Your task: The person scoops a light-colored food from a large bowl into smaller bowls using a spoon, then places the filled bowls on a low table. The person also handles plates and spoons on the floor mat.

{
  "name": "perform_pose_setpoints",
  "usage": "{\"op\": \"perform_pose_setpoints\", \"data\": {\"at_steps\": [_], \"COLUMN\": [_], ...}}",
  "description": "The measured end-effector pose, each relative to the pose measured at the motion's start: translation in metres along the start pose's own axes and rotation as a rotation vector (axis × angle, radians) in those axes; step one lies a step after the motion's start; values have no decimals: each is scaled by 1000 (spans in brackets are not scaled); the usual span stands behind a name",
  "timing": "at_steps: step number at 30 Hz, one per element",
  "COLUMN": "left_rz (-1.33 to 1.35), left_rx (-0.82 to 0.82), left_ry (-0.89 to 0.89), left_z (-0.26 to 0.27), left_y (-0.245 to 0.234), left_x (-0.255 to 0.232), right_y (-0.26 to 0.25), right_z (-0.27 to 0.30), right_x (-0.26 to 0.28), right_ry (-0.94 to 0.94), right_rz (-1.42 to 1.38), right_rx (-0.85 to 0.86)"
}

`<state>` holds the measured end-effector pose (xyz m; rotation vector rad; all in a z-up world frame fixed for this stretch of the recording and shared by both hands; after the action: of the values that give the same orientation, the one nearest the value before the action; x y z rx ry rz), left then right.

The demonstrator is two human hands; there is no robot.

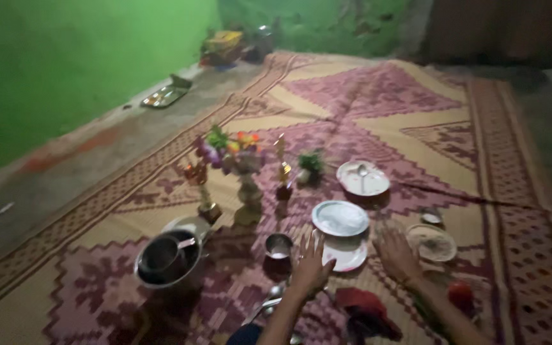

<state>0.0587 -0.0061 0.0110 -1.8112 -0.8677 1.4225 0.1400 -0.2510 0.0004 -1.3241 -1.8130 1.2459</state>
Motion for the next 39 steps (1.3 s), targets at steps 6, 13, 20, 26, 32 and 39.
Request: {"op": "perform_pose_setpoints", "data": {"at_steps": [6,13,20,26,32,39], "left_rz": [-76,-24,-38,-147,-335,-230], "left_rx": [111,24,-130,-77,-46,-96], "left_ry": [-169,-137,-43,-134,-139,-223], "left_z": [70,90,91,89,87,96], "left_y": [18,42,51,64,73,56], "left_x": [57,86,97,107,110,103], "right_y": [52,80,85,66,48,43], "right_z": [54,89,123,146,147,157], "right_x": [59,91,106,104,97,84], "right_ry": [196,139,59,16,-116,-27], "right_rz": [-520,-463,-317,-351,-554,-601], "right_rx": [273,359,305,196,212,111]}}
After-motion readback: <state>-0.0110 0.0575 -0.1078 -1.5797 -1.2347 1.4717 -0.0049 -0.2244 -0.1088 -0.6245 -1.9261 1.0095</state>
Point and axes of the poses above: each hand's wrist, its own z-axis away from the middle knuckle, its own y-axis out of the palm, x = y × z, the point moved 6 cm from there along -z, towards the middle knuckle, and after that the axes turned 4 degrees about z, right-handed, at the moved point
